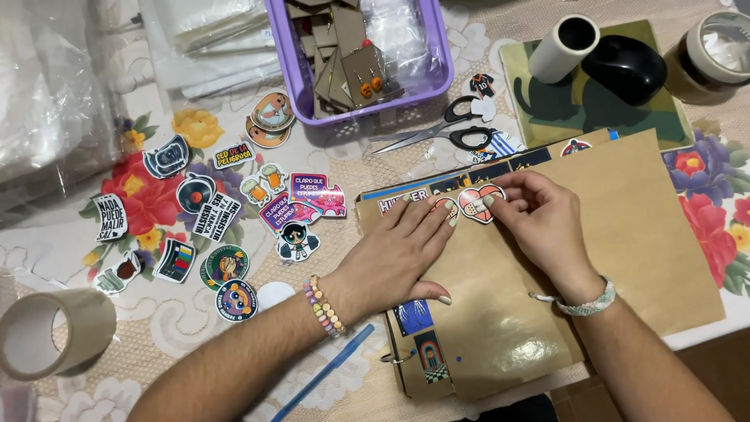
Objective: The person uses scissors to trim a sticker and then places it onto a decorated page in a ring binder. They then flip through the binder, select a heart-shaped sticker, and attach it to a brown paper sheet before closing the binder.
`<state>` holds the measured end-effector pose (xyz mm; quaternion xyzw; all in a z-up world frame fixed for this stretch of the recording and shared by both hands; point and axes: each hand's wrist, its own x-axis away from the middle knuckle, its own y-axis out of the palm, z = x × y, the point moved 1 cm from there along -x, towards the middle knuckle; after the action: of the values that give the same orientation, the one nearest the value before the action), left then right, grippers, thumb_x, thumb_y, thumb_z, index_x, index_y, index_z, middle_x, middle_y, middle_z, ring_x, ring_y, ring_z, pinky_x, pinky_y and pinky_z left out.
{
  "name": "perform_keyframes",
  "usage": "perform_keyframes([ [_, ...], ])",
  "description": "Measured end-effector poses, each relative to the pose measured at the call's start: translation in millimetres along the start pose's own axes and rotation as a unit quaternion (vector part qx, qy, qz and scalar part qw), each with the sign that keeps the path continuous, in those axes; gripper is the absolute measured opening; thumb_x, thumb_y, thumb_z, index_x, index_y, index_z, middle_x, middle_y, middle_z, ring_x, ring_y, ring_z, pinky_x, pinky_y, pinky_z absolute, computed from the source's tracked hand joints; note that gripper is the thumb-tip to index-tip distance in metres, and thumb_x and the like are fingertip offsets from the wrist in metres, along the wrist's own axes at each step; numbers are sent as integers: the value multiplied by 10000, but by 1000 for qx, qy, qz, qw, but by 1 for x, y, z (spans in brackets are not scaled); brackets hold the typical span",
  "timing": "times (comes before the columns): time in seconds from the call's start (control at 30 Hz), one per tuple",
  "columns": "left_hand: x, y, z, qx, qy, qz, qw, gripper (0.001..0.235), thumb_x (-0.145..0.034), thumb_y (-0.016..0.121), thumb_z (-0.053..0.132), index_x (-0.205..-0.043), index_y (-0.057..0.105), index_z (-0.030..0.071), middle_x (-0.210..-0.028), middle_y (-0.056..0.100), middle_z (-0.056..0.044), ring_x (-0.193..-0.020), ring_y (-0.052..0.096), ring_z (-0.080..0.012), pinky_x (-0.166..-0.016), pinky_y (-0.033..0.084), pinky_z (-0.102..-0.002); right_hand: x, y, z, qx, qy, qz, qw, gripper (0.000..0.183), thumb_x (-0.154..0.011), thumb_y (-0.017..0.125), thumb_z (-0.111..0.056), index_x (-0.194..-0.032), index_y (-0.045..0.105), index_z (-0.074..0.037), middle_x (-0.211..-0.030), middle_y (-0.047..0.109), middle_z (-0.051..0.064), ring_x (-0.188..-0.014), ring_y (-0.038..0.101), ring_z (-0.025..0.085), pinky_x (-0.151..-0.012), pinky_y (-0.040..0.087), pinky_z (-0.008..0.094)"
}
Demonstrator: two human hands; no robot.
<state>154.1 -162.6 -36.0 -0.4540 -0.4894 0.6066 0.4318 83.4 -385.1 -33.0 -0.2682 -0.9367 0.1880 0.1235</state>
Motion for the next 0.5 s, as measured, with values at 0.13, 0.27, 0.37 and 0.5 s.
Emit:
perform_keyframes([
  [0.13, -1, -1, 0, -1, 1, 2, 1000, 1022, -811, 282, 795, -1445, 443, 10, -1470, 480, -224, -1408, 392, -356, -1203, 230, -538, 1, 2, -1, 27, -13, 10, 1000, 259, -819, 800, -75, -1071, 746, -94, -803, 715, 38, -619, 574, 42, -657, 496, 201],
  [0.27, -1, -1, 0, -7, 1, 3, 1000, 1022, -810, 273, 795, -1443, 446, 12, -1467, 483, -221, -1405, 399, -352, -1201, 229, -549, 6, 3, -9, 119, -68, 24, 990, 245, -825, 792, -67, -1064, 757, -109, -781, 714, 54, -599, 605, 108, -624, 495, 255],
  [0.37, 0, -1, 0, -5, 0, 4, 1000, 1019, -812, 276, 792, -1445, 444, 11, -1469, 482, -222, -1404, 398, -353, -1197, 230, -559, 8, 4, -10, 175, -111, 28, 978, 239, -840, 791, -71, -1073, 758, -114, -786, 704, 70, -621, 636, 172, -627, 507, 317],
  [0.5, 0, 1, 0, -10, 0, 11, 1000, 1031, -803, 282, 803, -1448, 446, 16, -1462, 492, -215, -1397, 409, -347, -1189, 240, -566, 10, 5, -10, 201, -128, 37, 971, 237, -871, 789, -108, -1101, 757, -150, -803, 698, 61, -669, 665, 215, -660, 521, 359],
])
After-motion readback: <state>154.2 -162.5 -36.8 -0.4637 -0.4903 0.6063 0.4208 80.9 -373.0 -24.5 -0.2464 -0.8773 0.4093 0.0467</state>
